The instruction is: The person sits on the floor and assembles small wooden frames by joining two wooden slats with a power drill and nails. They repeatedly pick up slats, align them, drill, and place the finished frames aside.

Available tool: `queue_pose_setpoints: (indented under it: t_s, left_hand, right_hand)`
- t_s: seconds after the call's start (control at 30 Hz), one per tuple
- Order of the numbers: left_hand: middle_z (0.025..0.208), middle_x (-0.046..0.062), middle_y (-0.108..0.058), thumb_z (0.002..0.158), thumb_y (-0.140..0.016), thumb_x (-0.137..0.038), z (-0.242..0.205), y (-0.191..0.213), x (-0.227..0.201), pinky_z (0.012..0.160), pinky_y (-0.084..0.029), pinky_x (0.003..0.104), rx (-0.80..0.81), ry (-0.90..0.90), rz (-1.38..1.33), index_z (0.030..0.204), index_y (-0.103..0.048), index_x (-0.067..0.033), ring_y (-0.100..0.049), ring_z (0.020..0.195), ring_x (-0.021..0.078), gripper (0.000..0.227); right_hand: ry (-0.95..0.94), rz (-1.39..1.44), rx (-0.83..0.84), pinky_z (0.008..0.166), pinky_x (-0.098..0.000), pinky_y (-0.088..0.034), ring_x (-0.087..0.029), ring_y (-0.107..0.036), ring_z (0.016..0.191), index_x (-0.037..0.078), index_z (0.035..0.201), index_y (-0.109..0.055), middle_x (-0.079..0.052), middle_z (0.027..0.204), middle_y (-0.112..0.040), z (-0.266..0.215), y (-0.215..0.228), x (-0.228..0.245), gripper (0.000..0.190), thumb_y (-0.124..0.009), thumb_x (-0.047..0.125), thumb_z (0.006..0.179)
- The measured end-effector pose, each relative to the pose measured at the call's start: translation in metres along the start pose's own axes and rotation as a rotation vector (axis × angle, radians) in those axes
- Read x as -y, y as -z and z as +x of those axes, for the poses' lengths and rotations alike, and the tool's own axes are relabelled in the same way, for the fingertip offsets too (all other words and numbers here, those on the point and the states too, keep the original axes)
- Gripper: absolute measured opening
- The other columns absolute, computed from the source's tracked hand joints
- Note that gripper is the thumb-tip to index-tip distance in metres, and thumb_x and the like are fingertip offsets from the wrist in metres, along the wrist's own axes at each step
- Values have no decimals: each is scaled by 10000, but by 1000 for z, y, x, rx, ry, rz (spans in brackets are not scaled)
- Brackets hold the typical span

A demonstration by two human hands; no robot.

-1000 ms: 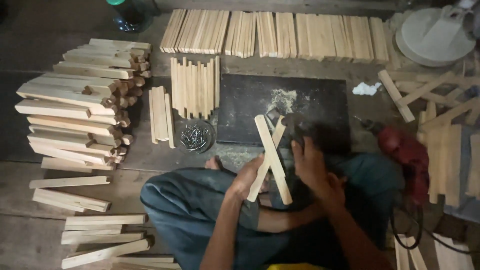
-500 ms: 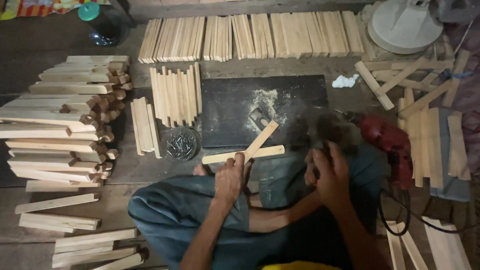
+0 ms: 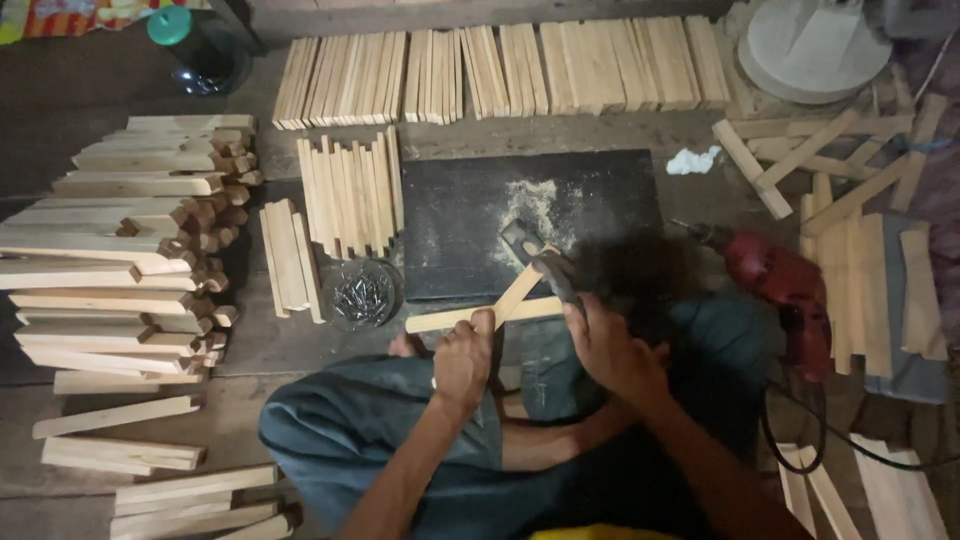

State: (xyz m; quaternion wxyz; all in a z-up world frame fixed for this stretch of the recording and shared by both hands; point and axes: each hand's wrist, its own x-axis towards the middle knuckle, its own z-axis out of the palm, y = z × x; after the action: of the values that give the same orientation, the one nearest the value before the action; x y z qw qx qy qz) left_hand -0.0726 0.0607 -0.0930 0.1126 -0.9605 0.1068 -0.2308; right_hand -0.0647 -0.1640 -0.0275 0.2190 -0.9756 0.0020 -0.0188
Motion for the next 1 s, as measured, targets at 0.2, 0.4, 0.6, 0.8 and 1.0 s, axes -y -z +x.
queue_pose_setpoints:
  t_s: [0.2,0.4,0.6,0.8,1.0]
  left_hand:
    - [690,-23,-595,893,-555,-146,12,2,-3,508,-499,358,54,-17,27,1030,-545,-128,-649,509,178,139]
    - [670,-9,-598,870,-564,-146,-4,-2,-2,496,-488,367,63,-26,22,1014,-547,-96,-644,489,184,153]
    - [650,-11,-574,873,-587,-163,-3,-3,-3,468,-493,337,43,-23,-3,995,-526,-109,-629,479,172,146]
    - [659,-9,-577,870,-573,-141,3,-8,-1,468,-509,362,37,-28,-19,1006,-526,-83,-643,473,193,155]
    - [663,-6,-573,856,-571,-96,6,-5,-2,471,-494,374,6,-21,-5,1013,-529,-68,-634,475,197,165]
  right_hand:
    - [112,320,-215,629,-422,-626,-333,-731,797,127,1202,-701,-96,867,-719,31,23,-49,317,-574,369,1040]
    - [252,253,-362,649,-533,-539,-459,-674,767,-16,1079,-642,-235,825,-647,24,12,-26,387,-712,319,898]
    - [266,704,-134,475,-429,-514,-382,-623,565,22,881,-645,-164,639,-623,14,68,-7,402,-511,381,1001]
    - [374,-439,-71,662,-377,-581,-256,-668,670,75,942,-726,-123,771,-685,-30,-19,-57,449,-424,368,1098]
    - [170,-72,-154,752,-463,-589,-388,-715,894,78,1031,-721,-150,824,-722,-5,53,32,325,-511,319,1088]
